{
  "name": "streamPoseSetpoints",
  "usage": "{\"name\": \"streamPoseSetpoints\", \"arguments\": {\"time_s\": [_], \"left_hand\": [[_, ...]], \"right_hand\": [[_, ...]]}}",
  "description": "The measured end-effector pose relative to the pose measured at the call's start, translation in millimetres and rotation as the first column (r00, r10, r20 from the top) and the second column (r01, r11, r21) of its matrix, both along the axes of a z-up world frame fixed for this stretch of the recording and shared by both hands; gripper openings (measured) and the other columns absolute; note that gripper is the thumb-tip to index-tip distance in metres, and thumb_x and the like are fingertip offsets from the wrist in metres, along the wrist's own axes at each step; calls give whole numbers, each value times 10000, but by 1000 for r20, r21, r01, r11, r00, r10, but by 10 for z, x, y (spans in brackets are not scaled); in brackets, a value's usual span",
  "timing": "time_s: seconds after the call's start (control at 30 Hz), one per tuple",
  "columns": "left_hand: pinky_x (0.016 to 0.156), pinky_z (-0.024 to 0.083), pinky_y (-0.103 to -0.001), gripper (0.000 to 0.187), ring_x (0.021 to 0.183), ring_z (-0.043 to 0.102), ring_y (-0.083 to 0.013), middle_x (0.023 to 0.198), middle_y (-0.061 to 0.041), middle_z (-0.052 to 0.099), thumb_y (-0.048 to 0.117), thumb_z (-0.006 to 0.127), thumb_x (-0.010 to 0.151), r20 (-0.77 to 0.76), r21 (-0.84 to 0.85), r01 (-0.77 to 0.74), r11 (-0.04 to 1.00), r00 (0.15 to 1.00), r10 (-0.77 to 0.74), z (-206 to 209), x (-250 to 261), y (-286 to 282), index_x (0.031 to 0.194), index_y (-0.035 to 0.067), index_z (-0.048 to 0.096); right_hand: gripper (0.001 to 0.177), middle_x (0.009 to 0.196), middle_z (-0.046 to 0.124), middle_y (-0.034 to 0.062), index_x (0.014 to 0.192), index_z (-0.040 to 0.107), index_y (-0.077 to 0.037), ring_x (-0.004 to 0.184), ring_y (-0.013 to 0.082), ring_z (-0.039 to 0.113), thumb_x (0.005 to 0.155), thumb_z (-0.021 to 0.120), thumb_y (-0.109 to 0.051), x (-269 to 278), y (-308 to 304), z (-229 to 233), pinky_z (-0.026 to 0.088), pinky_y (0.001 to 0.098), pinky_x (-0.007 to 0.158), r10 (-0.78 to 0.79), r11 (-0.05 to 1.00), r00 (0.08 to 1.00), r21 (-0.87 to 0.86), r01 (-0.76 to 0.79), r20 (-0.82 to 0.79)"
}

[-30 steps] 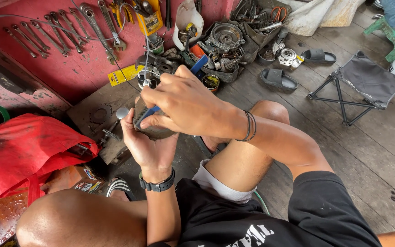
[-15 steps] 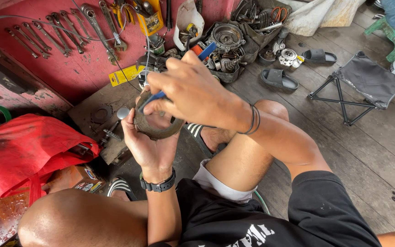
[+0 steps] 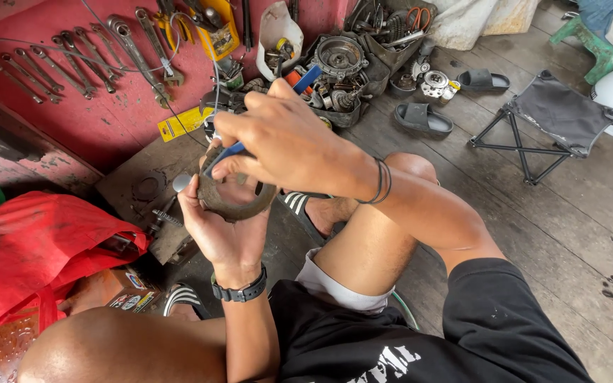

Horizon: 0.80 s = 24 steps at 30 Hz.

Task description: The person sits on the floor and uses a blue-handled brush to scrub the surface of a circular metal part held in their left hand. They rotate the part to clean different areas while surrounded by various mechanical components and tools.

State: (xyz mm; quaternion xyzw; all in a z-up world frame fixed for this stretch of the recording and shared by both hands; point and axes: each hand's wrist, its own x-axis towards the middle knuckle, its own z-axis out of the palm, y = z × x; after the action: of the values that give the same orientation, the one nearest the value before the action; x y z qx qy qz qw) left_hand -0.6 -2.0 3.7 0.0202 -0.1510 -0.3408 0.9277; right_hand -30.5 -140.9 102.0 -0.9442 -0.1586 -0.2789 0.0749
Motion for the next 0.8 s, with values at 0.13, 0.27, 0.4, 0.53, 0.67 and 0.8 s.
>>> {"name": "streamPoseSetpoints", "arguments": {"time_s": [0.13, 0.27, 0.4, 0.53, 0.67, 0.8], "left_hand": [[963, 455, -352, 289, 1024, 627, -145, 1095, -34, 712, 302, 499, 1020, -69, 68, -12, 998, 997, 17, -28, 14, 40, 1119, 103, 684], [1027, 441, -473, 306, 1173, 564, -252, 1245, -58, 641, 318, 521, 1009, -74, 69, -11, 998, 997, 16, -30, 21, 25, 1209, 121, 642], [1101, 435, -543, 376, 1316, 544, -341, 1375, -91, 615, 329, 521, 1014, -37, 29, -3, 1000, 999, 4, -63, 27, -1, 1289, 105, 644], [972, 459, -339, 316, 1034, 637, -151, 1103, -45, 721, 317, 516, 1003, -83, 73, 18, 997, 997, -12, -34, 22, 36, 1099, 80, 700], [1045, 447, -476, 367, 1191, 575, -237, 1251, -56, 667, 316, 523, 1015, -53, 67, 4, 998, 999, 0, -39, 14, 31, 1289, 101, 640], [1057, 441, -425, 382, 1181, 601, -187, 1283, -74, 675, 313, 508, 1025, -26, 66, 7, 998, 1000, -5, -37, 27, 28, 1307, 91, 637]], "right_hand": [[340, 806, 647, -75, 914, 645, -173, 760, 165, 570, 859, 793, -474, -1, 85, -111, 337, 371, 856, 21, 1000, 999, -18, -21, -30], [368, 772, 623, -45, 906, 634, -162, 754, 180, 549, 873, 786, -495, 25, -18, -43, 341, 379, 857, -9, 1000, 1000, -26, 9, 4], [391, 824, 651, -54, 953, 648, -146, 749, 183, 559, 872, 787, -502, 17, -34, -5, 341, 407, 882, -19, 999, 1000, -43, 20, 18], [350, 775, 645, -69, 886, 649, -172, 731, 172, 572, 842, 806, -482, 32, 73, -127, 336, 370, 840, 25, 1000, 999, 15, -24, -47], [369, 728, 614, -55, 894, 653, -166, 715, 173, 552, 861, 797, -505, 50, -34, -61, 336, 380, 850, -21, 1000, 1000, -8, 21, -2], [358, 741, 645, -87, 908, 690, -185, 722, 155, 576, 837, 812, -514, 49, 39, -85, 334, 368, 848, -46, 998, 999, -41, 47, 26]]}}
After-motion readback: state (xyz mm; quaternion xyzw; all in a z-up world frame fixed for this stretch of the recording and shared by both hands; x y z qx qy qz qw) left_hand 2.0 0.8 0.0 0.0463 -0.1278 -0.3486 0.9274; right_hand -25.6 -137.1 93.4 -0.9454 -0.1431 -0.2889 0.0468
